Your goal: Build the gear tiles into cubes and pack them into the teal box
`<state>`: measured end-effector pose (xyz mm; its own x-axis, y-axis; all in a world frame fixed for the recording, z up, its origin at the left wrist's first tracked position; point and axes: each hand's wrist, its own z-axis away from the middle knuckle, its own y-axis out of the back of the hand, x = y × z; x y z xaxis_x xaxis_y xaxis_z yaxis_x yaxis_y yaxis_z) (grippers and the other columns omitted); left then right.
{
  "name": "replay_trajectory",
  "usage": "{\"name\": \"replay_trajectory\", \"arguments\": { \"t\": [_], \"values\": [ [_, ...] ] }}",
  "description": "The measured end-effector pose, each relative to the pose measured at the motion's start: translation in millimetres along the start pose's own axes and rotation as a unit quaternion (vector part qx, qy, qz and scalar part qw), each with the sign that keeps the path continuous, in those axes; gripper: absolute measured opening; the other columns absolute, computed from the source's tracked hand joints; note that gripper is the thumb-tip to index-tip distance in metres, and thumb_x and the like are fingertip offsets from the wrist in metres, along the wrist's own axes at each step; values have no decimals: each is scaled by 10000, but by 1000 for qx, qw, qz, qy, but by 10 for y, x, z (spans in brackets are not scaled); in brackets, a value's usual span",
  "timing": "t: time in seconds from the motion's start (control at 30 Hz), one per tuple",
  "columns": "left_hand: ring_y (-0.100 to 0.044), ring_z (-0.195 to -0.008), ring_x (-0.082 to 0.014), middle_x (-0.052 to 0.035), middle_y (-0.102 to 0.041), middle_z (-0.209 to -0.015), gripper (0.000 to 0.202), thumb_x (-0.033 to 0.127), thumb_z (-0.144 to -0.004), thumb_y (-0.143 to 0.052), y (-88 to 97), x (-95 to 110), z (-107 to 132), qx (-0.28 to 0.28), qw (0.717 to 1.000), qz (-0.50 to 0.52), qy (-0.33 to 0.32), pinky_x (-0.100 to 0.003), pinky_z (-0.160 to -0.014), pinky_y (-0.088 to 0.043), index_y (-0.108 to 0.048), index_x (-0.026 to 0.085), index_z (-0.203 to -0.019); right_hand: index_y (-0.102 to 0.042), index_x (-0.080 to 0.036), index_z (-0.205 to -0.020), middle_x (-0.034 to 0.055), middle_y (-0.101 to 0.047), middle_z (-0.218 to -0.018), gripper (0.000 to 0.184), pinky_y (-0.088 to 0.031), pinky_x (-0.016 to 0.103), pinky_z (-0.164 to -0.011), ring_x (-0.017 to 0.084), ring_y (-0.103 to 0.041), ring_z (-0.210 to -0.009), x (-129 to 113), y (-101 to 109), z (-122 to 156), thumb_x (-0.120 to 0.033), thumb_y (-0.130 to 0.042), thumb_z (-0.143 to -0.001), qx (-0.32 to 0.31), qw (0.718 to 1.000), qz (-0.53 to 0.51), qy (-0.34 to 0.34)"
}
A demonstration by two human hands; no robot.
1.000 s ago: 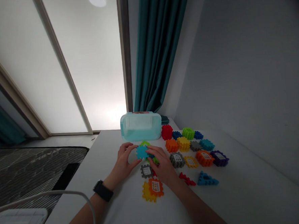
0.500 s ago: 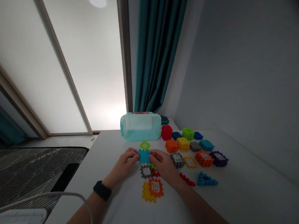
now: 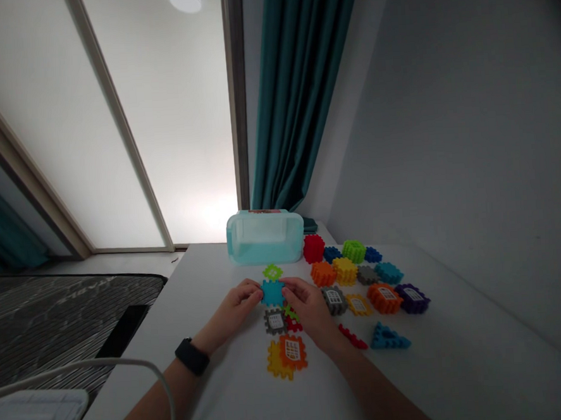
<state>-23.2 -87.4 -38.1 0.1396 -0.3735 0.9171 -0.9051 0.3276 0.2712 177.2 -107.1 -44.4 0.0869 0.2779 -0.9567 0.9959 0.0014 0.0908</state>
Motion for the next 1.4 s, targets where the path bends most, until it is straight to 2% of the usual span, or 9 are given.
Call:
{"name": "replay_trajectory", "arguments": {
  "t": [0.07,0.2,0.4,0.53,0.67,0.87,0.97,1.1,1.4],
  "values": [
    [-543,-819,-176,-36,-562,-866,414,510,-961,-464,3,11,-1,8,1000,-27,-3,-308,-777,-443,-614,169,-782,-684,-202,-996,47,-704,-860,220,-532,328,-734,201,-660,-786,-15,16,25,-379,-594,-900,8,992,92,81],
    [-545,-824,-182,-38,-564,-862,442,555,-954,-432,9,18,11,3,998,-69,-6,-307,-765,-448,-603,171,-821,-658,-227,-998,63,-689,-936,164,-519,353,-823,218,-644,-915,-40,24,67,-289,-510,-965,18,950,209,230],
    [-577,-914,-207,-59,-621,-968,365,523,-930,-496,5,31,41,-8,997,-72,17,-325,-816,-462,-626,186,-982,-639,-233,-1012,66,-672,-947,160,-528,375,-838,214,-629,-922,6,35,44,-236,-481,-990,-4,920,245,306],
    [-583,-936,-213,-62,-632,-1004,341,502,-919,-530,17,59,60,-14,998,-54,37,-328,-824,-469,-607,191,-1035,-649,-241,-1023,66,-670,-1000,157,-535,367,-863,205,-630,-961,15,61,25,-204,-502,-979,-9,915,241,324],
    [-579,-1020,-225,-76,-619,-1073,337,458,-910,-571,16,45,72,-18,997,-68,5,-343,-866,-472,-582,201,-1129,-648,-244,-1006,75,-660,-1068,160,-537,369,-897,205,-632,-1014,-7,66,26,-189,-502,-966,-3,917,246,312],
    [-573,-1063,-259,-93,-580,-1150,429,350,-866,-664,3,32,81,117,962,-232,-86,-436,-948,-461,-546,250,-1267,-623,-238,-1076,104,-628,-1169,216,-518,404,-989,227,-614,-1129,-22,39,40,-159,-489,-926,12,922,260,287],
    [-573,-1095,-267,-99,-564,-1188,467,338,-869,-670,30,44,91,145,947,-264,-108,-447,-970,-462,-534,265,-1309,-595,-237,-1191,116,-610,-1230,305,-501,423,-1025,236,-591,-1182,-26,28,49,-155,-485,-918,13,921,267,285],
    [-564,-1114,-264,-107,-534,-1227,483,353,-880,-664,45,49,104,128,947,-269,-124,-451,-987,-465,-521,275,-1335,-539,-228,-1290,129,-575,-1314,374,-472,437,-1070,242,-547,-1255,-28,23,59,-174,-506,-922,12,921,269,280],
    [-584,-1023,-231,-95,-527,-1202,501,316,-875,-664,10,31,97,93,955,-255,-120,-425,-939,-494,-489,275,-1342,-592,-233,-1197,120,-604,-1272,276,-498,428,-1042,241,-578,-1208,-13,32,56,-195,-531,-930,5,918,273,286]
  ]
}}
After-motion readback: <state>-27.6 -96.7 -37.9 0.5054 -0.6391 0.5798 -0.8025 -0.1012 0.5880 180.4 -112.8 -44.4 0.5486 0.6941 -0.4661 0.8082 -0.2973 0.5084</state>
